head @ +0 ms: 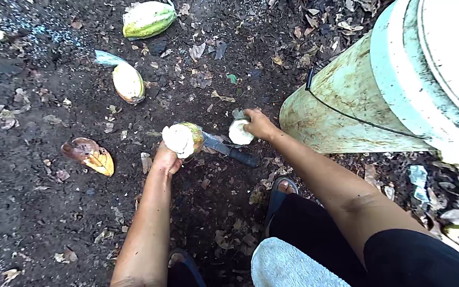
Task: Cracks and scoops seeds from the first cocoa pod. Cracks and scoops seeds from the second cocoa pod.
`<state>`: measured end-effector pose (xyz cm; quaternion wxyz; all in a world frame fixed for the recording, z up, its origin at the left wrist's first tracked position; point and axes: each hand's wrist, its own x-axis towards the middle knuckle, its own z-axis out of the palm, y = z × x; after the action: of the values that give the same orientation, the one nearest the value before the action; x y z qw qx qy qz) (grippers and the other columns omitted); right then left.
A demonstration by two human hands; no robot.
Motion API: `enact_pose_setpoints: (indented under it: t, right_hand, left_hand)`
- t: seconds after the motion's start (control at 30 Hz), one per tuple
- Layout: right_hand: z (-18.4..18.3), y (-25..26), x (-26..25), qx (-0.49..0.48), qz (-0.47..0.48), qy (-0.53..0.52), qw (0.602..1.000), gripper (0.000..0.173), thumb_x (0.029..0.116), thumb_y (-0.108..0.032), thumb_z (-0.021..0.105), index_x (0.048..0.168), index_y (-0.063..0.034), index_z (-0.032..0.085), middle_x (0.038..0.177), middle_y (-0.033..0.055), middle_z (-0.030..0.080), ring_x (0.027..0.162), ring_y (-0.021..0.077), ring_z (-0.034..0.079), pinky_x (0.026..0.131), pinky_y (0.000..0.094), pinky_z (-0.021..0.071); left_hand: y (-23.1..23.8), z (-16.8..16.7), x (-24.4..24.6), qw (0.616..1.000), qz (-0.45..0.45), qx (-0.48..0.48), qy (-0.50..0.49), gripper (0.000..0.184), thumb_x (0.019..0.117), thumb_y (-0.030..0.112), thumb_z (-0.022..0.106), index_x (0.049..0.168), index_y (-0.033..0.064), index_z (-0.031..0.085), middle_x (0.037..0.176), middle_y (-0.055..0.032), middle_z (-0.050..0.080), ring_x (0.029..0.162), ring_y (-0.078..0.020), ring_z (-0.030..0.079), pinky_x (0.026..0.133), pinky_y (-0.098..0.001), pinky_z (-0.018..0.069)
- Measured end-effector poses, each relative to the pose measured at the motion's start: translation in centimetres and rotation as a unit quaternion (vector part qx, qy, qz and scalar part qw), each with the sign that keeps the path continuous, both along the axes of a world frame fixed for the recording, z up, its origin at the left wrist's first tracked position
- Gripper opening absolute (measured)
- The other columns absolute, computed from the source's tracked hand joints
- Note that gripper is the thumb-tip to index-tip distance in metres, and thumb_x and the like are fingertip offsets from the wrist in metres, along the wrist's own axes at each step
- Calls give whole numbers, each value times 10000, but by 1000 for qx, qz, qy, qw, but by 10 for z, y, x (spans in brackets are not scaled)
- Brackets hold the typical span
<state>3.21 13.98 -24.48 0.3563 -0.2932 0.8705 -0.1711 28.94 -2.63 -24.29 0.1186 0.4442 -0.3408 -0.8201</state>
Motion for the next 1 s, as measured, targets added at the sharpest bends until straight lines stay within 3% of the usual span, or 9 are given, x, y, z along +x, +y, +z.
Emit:
enact_pose_setpoints:
  t: [0.13, 0.2, 0.27, 0.37, 0.5, 0.67, 0.83, 0.9, 1.0]
  right_hand:
    - [-1, 3, 25, -99, 131, 165, 972, 537, 848, -93, 756, 1370, -94, 631, 1375, 255, 569, 1295, 462, 522, 1050, 640, 440]
    - [5, 13, 55, -148, 220, 195, 944, 320, 888, -89, 712, 1206, -61, 707, 1177, 225, 665, 1129, 433, 627, 930, 618, 519]
    - [6, 22, 82, -74, 285, 130, 947, 196, 975, -138, 631, 1137, -61, 708, 1055, 174, 679, 979, 362, 686, 809, 562, 573]
    - [1, 20, 94, 33, 237, 3, 971, 324, 1020, -188, 592, 1301, -33, 632, 1191, 207, 643, 1063, 372, 665, 905, 563, 541]
    - [14, 8, 98, -132, 30, -204, 970, 816, 891, -169, 774, 1587, -128, 349, 1416, 204, 545, 1122, 314, 656, 936, 491, 562]
    - [95, -14, 85, -273, -20, -321, 907, 1031, 851, -150, 729, 1657, -204, 88, 1589, 167, 378, 1209, 287, 629, 944, 469, 576]
    - [212, 24, 54, -296, -29, -209, 931, 1006, 807, -111, 750, 1637, -231, 193, 1478, 149, 493, 1135, 202, 652, 934, 384, 576]
    - [254, 49, 44, -334, -33, -151, 930, 991, 819, -175, 780, 1635, -229, 220, 1463, 181, 468, 1145, 207, 635, 940, 370, 569]
    - [301, 87, 25, -389, -69, -46, 917, 959, 863, -294, 799, 1639, -226, 239, 1475, 209, 420, 1159, 224, 634, 906, 350, 597]
  left_hand:
    - [-4, -2, 0, 999, 24, -28, -30, 236, 1063, 165, 511, 1292, 109, 522, 1006, -93, 697, 830, -202, 710, 700, -369, 618]
    - [-9, -2, 0, 997, 42, -30, -49, 331, 1073, 230, 505, 1383, 112, 501, 1116, -144, 696, 930, -276, 721, 769, -454, 627]
    - [-13, 1, -1, 997, 51, -19, -54, 355, 1088, 239, 462, 1424, 122, 462, 1183, -155, 670, 996, -293, 705, 818, -479, 614]
    - [-15, 10, -2, 998, 54, -8, -31, 392, 1064, 106, 460, 1452, 125, 412, 1219, -153, 650, 1012, -277, 699, 838, -458, 609]
    - [-7, 26, -8, 997, 60, 40, 17, 458, 1021, 6, 468, 1455, 127, 384, 1258, -156, 623, 1052, -302, 687, 868, -477, 606]
    - [26, 70, -43, 998, -29, -38, 39, 539, 1006, -3, 534, 1489, 121, 331, 1187, -148, 646, 959, -248, 702, 811, -415, 615]
    - [57, 150, -91, 890, -56, -444, 85, 1150, 652, 51, 862, 1604, 83, 217, 1381, -159, 584, 1204, -186, 623, 1021, -374, 539]
    - [67, 191, -118, 836, -60, -528, 139, 1127, 646, 96, 865, 1589, 44, 250, 1358, -148, 605, 1193, -155, 628, 1041, -344, 522]
    - [87, 241, -170, 815, -114, -515, 239, 911, 670, 136, 869, 1456, -38, 442, 1281, -131, 655, 1149, -105, 649, 1021, -295, 534]
